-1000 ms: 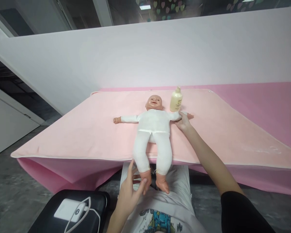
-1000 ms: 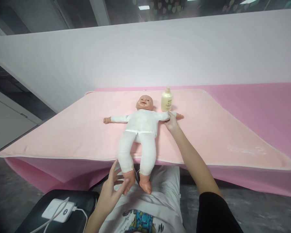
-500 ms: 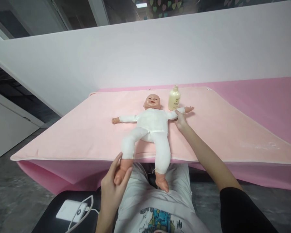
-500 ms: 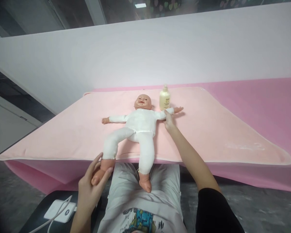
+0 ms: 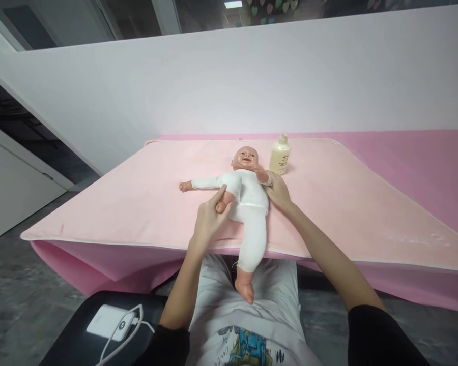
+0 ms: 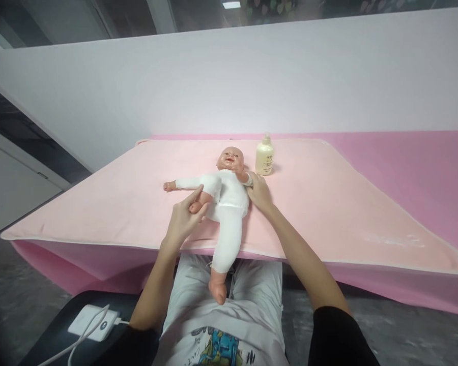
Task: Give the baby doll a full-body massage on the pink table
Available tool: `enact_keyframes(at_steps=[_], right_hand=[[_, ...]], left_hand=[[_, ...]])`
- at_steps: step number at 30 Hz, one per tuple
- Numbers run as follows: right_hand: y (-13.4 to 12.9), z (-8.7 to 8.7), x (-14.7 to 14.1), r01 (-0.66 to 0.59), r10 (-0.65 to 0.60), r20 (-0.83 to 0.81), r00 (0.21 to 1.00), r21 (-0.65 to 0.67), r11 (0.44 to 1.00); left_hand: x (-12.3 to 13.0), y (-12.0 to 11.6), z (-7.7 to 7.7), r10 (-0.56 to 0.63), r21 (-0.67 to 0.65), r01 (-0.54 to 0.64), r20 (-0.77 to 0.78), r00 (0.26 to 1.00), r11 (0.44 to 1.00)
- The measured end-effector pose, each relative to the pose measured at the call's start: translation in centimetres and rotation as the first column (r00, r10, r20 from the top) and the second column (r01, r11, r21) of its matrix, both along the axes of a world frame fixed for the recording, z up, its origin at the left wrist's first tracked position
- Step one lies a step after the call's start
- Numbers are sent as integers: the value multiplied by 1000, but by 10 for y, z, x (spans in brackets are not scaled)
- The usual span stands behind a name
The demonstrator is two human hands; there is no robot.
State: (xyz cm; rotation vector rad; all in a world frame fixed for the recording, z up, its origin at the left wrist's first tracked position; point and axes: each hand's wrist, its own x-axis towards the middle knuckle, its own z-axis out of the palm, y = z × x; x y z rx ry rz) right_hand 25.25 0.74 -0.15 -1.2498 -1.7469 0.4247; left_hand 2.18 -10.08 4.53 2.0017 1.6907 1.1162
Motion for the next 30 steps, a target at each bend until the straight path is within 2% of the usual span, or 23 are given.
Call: enact_keyframes(at_steps=[2,6,10,12,14,16,19,21,23,24,26,30], right_hand=[[7,-4,0,44,-54,-200,978,-57,997],[26,-15,8,124,-218,-511,831,-212,969],[42,-27,19,137,-292,-630,719,-284,949],[44,-30,22,180,-334,-619,711,-299,937],[40,-30,21,246,-335,-563,756,-230,942],[32,-26,17,292,-316,-443,839,-123,948],[16,-14,11,185,-185,-77,980,-6,983],[7,-5,9,84,-90,190,978,38,996],[2,3,9,49,-67,321,945,63,997],[1,5,9,55,-74,330,941,66,996],[1,5,11,52,-64,278,958,51,997],[8,-2,14,59,-59,2,998,-15,998]], left_hand=[[-10,-27,-3,28,-13,-27,35,999,1000],[-30,-86,-17,61,-79,-61,-5,998,995],[-39,-129,-32,12,-244,-33,-85,996,969],[-40,-137,-30,24,-227,-41,-78,997,973],[-39,-134,-20,95,-110,-100,-48,994,989],[-34,-116,-6,148,20,-147,-15,989,989],[-18,-66,8,74,78,-72,-29,997,994],[-2,-28,5,20,87,-16,-37,999,996],[13,-2,-4,3,83,1,-52,999,997],[18,5,-8,4,80,0,-57,998,997],[22,2,-14,5,78,-1,-51,999,997],[5,-42,-11,2,73,-4,21,1000,997]])
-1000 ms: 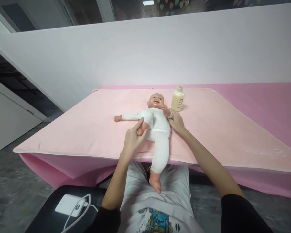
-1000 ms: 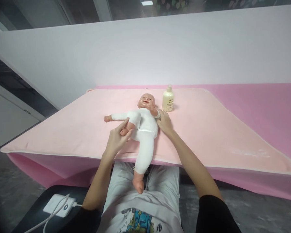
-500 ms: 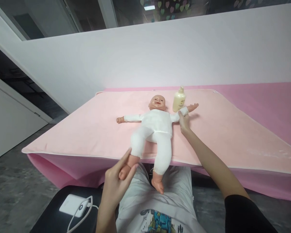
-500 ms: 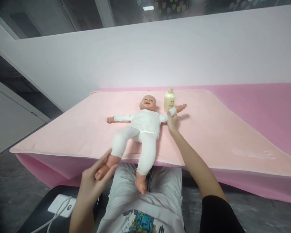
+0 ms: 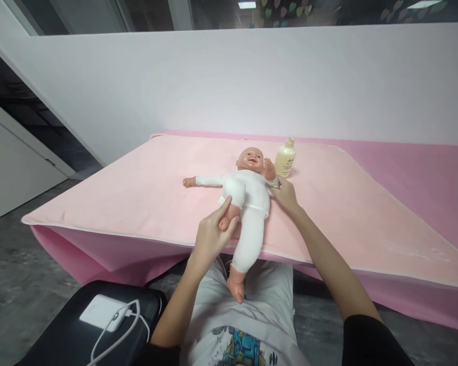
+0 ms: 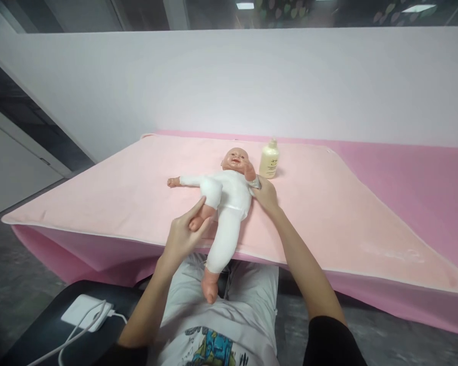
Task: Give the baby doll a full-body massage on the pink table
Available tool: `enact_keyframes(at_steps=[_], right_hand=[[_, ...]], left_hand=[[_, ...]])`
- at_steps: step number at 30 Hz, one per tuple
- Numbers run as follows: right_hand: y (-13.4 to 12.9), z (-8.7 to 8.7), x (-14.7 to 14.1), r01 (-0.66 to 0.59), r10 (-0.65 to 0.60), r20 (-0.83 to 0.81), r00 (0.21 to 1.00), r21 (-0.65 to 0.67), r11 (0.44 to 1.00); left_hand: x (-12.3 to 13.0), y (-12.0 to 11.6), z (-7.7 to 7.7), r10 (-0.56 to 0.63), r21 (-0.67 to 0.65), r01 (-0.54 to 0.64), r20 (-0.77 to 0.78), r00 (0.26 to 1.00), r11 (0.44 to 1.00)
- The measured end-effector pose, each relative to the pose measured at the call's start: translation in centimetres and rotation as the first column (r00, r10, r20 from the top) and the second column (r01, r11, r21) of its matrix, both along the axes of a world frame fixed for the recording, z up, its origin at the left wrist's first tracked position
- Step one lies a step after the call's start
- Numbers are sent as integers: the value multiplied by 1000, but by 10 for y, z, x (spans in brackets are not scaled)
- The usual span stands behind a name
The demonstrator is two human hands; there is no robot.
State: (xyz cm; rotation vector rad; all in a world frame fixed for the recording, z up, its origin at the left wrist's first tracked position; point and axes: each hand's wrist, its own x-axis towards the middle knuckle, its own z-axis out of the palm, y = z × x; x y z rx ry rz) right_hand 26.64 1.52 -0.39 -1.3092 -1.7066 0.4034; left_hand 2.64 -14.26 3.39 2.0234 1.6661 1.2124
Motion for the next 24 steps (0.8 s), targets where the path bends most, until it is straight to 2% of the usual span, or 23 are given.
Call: enact_keyframes(at_steps=[3,7,9,11,14,17,19,21,22,24], right_hand=[[9,-9,0,75,-95,-233,968,-90,993],[20,-20,1,133,-226,-451,863,-227,965],[24,-23,2,186,-264,-510,819,-200,962],[25,-24,2,289,-294,-525,799,-94,953],[19,-21,-2,363,-312,-467,827,21,931],[5,-14,-8,281,-264,-292,919,15,960],[-5,-8,-13,175,-171,-77,982,38,984],[-13,-3,-17,66,-74,140,987,62,996],[-15,-1,-19,33,-46,204,978,65,997],[-16,0,-20,16,-28,197,980,66,998]], left_hand=[[-20,-39,-4,43,-37,-41,43,998,998],[-30,-77,-28,76,-161,-76,-5,997,984],[-27,-87,-35,64,-195,-68,-28,998,978],[-25,-90,-30,74,-140,-76,-16,997,987],[-23,-73,-5,133,35,-133,17,991,990],[-21,-30,19,121,77,-118,-38,992,990],[-16,7,23,92,58,-88,-84,992,994],[-10,39,20,14,10,-13,-125,992,1000],[-7,49,18,-2,-1,2,-125,992,1000],[-5,54,19,-8,-15,6,-127,992,1000]])
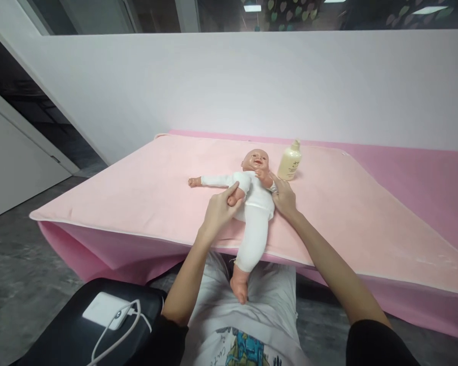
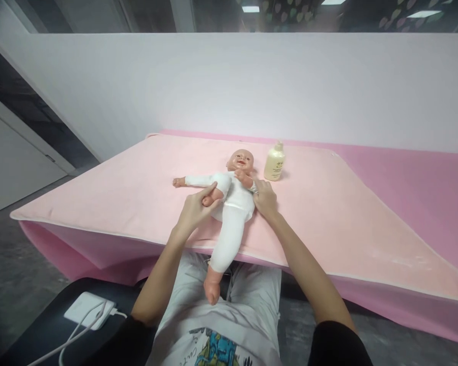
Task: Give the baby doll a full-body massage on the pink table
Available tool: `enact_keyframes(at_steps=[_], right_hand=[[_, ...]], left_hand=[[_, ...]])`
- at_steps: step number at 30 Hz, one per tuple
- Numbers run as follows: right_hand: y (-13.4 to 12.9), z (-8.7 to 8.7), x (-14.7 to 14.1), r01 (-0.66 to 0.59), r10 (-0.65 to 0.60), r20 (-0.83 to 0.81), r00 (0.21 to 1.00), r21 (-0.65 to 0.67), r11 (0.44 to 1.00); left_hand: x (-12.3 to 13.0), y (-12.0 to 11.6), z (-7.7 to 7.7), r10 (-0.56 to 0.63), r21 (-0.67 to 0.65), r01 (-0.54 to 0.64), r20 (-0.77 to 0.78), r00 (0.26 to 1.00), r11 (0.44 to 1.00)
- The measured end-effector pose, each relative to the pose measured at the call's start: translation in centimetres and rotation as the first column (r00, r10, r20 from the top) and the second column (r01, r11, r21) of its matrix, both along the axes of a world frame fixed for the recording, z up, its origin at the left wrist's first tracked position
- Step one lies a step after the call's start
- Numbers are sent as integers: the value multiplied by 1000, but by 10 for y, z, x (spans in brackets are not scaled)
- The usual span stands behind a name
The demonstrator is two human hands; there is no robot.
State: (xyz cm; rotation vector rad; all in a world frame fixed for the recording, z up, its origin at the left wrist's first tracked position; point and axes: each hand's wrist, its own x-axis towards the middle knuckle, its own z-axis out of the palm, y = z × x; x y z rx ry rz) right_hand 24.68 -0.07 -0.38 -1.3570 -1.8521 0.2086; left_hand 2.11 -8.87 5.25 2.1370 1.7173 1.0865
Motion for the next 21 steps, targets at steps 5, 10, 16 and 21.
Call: enact_keyframes(at_steps=[5,10,16,21], right_hand=[[17,-12,7,56,-84,-446,891,-77,995],[40,-25,18,161,-248,-723,645,-189,969],[41,-25,19,200,-292,-739,607,-213,956],[21,-13,10,224,-220,-492,842,-52,973]], left_hand=[[-5,-61,7,13,6,-13,11,1000,1000],[-6,-123,-35,79,-52,-71,166,983,996],[-13,-135,-44,151,-17,-151,203,967,988],[-11,-73,-4,105,77,-113,102,989,991]])
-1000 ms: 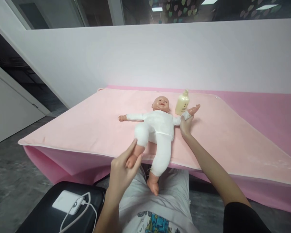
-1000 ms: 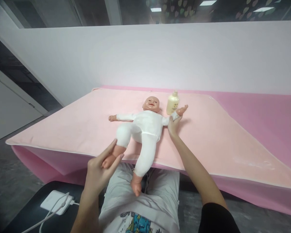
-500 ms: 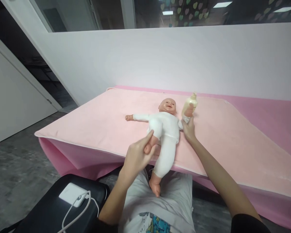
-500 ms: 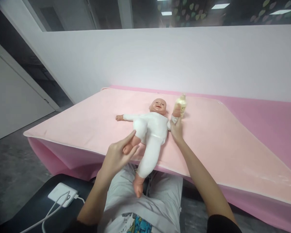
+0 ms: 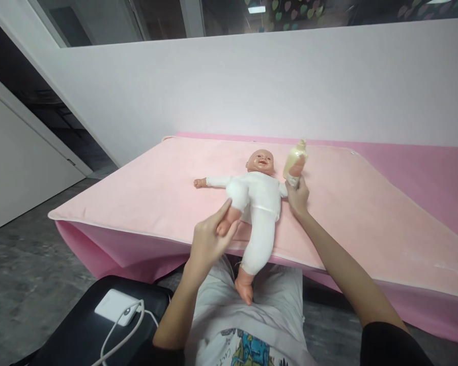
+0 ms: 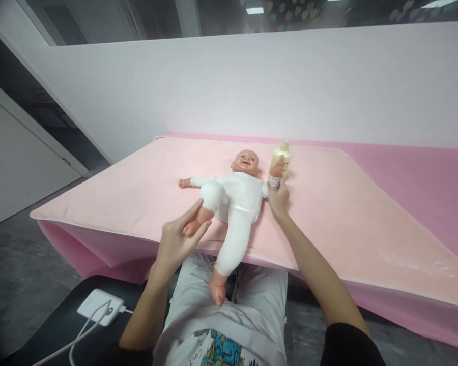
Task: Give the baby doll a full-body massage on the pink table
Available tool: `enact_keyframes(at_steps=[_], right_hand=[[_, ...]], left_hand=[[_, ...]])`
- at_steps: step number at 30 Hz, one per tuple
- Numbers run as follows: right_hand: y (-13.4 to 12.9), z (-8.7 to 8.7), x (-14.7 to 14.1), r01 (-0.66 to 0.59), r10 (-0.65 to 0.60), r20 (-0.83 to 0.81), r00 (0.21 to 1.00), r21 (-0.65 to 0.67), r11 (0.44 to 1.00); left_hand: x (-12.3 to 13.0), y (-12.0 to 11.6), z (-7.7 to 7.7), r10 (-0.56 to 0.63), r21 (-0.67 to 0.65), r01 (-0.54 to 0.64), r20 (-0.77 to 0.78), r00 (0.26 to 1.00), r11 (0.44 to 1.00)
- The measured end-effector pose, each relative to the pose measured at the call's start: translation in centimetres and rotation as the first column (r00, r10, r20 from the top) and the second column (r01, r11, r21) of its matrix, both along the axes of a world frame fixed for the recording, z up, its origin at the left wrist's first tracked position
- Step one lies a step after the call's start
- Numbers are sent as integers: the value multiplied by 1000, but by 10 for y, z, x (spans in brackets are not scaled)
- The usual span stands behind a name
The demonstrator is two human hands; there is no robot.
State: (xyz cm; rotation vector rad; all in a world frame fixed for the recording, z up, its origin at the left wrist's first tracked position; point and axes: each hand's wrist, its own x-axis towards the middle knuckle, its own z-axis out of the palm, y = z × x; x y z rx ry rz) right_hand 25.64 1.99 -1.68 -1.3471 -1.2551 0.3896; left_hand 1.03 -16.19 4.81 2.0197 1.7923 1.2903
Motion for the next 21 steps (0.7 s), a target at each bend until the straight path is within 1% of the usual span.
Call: enact_keyframes(at_steps=[1,2,4,5,6,7,9,11,12,14,16,18,19,21], right_hand=[[-4,3,-2,-45,42,124,991,22,999],[-8,5,-3,-100,89,252,964,33,994],[-13,10,-4,-182,159,446,881,9,983],[-14,12,-4,-198,176,491,853,-8,980],[-15,13,-4,-205,183,496,849,-12,979],[-15,14,-3,-211,187,466,865,-1,977],[-11,12,-2,-217,193,329,924,36,976],[-4,7,1,-184,176,148,973,40,982],[1,3,3,-152,150,58,987,22,988],[13,-6,8,-89,84,-115,990,-38,995],[25,-17,14,-59,22,-292,956,-117,991],[36,-26,21,-62,-24,-431,902,-186,981],[40,-29,24,-62,-37,-460,887,-197,978],[43,-33,27,-37,-34,-419,907,-159,987]], left_hand=[[4,18,1,-9,-4,9,-11,1000,1000],[8,36,0,-18,-12,18,-14,1000,1000],[17,62,-8,-52,-25,52,-6,999,998],[20,69,-12,-56,-24,56,3,998,998],[22,70,-16,-59,-21,59,9,998,998],[23,66,-18,-55,-17,55,17,998,998],[22,46,-22,-33,-13,33,41,999,999],[20,14,-27,0,-16,1,79,997,1000],[19,-3,-32,10,-25,-8,93,996,1000],[19,-36,-44,30,-39,-26,111,993,999],[18,-63,-57,38,-100,-25,129,991,995],[13,-80,-64,57,-150,-34,150,987,988],[9,-84,-62,78,-150,-54,157,984,987],[-2,-83,-51,128,-83,-117,150,980,990]])
